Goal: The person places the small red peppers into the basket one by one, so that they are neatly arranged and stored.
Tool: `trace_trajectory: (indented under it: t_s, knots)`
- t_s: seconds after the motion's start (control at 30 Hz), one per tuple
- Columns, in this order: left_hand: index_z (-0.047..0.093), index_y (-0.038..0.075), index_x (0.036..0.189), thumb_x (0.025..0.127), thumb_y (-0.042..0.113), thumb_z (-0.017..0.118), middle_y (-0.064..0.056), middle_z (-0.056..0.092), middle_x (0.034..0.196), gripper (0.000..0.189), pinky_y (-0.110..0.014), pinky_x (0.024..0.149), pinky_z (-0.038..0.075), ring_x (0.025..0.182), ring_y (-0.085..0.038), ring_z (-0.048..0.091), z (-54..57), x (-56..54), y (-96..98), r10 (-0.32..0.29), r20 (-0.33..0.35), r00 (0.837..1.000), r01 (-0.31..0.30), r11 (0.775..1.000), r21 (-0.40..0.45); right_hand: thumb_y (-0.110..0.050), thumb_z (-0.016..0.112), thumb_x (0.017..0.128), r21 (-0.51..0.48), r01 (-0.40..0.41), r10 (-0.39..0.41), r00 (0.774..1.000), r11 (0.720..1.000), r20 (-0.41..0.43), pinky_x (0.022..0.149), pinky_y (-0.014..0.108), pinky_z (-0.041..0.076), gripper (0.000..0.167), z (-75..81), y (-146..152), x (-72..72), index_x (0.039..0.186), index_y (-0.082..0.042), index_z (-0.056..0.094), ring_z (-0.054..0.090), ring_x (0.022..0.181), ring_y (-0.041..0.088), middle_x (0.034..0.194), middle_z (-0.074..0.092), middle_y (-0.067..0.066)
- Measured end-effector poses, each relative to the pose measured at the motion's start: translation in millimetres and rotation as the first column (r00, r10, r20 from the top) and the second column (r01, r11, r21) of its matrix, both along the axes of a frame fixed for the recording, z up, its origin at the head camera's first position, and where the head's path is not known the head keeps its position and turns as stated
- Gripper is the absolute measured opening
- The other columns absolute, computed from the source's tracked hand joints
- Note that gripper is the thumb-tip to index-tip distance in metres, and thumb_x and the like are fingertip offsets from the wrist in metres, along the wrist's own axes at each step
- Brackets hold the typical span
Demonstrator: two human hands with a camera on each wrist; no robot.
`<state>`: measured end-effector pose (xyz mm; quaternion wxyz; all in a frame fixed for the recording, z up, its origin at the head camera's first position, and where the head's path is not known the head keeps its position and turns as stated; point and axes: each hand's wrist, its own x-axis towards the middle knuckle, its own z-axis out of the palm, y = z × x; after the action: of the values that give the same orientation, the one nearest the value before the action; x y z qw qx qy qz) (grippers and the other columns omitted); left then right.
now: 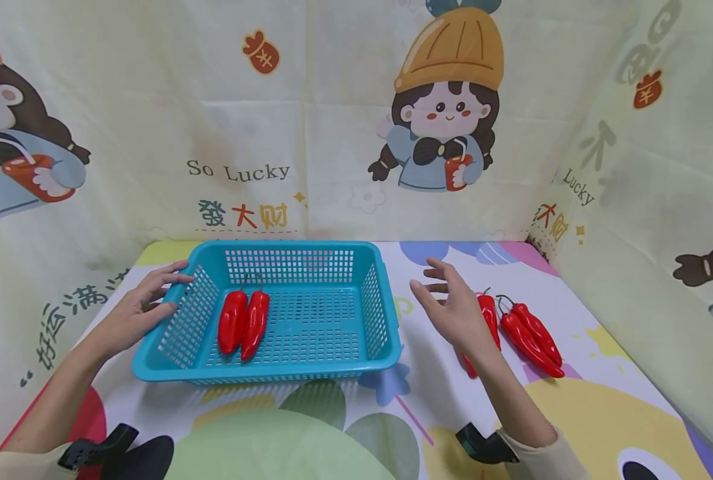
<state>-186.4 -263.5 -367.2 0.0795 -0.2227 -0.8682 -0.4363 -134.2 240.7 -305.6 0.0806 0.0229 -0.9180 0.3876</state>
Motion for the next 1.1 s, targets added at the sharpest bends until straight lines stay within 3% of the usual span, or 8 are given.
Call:
trace_trajectory:
  t_s: [0.47,0.73,1.1]
  knots:
    - [0.051,0.003,0.142,0.087,0.002,0.068,-0.021,0.024,0.165,0.057,-0.068,0.087,0.054,0.134,-0.054,0.041,-0.3,-0.3,0.5,0.005,0.012,1.0,-0.005,1.0,0.004,-0.047,0.064,0.097,0.001,0.042,-0.042,0.997,0.999,0.058,0.089,0.053,0.059,0.08,-11.9,21,2.3,0.16,-0.012,0.029,0.052,0.131,0.046,0.152,0.046,0.021]
    - [0.052,0.003,0.142,0.087,0.004,0.068,-0.021,0.025,0.165,0.057,-0.069,0.088,0.054,0.136,-0.053,0.039,-1.3,-1.3,-0.2,0.002,0.005,1.0,-0.002,1.0,0.008,-0.048,0.06,0.1,0.038,0.027,-0.03,0.996,0.999,0.088,0.093,0.057,0.057,0.079,-15.5,35,1.5,0.16,-0.009,0.027,0.05,0.133,0.047,0.151,0.046,0.023]
    - [0.051,0.003,0.142,0.087,0.003,0.068,-0.021,0.024,0.165,0.057,-0.068,0.087,0.054,0.135,-0.054,0.039,-0.8,-1.3,-0.5,-0.005,0.006,1.0,0.005,1.0,0.006,-0.041,0.063,0.1,0.094,0.013,-0.021,0.996,0.995,0.087,0.087,0.053,0.06,0.074,-21.1,49,0.5,0.155,-0.001,0.034,0.054,0.128,0.048,0.146,0.049,0.029]
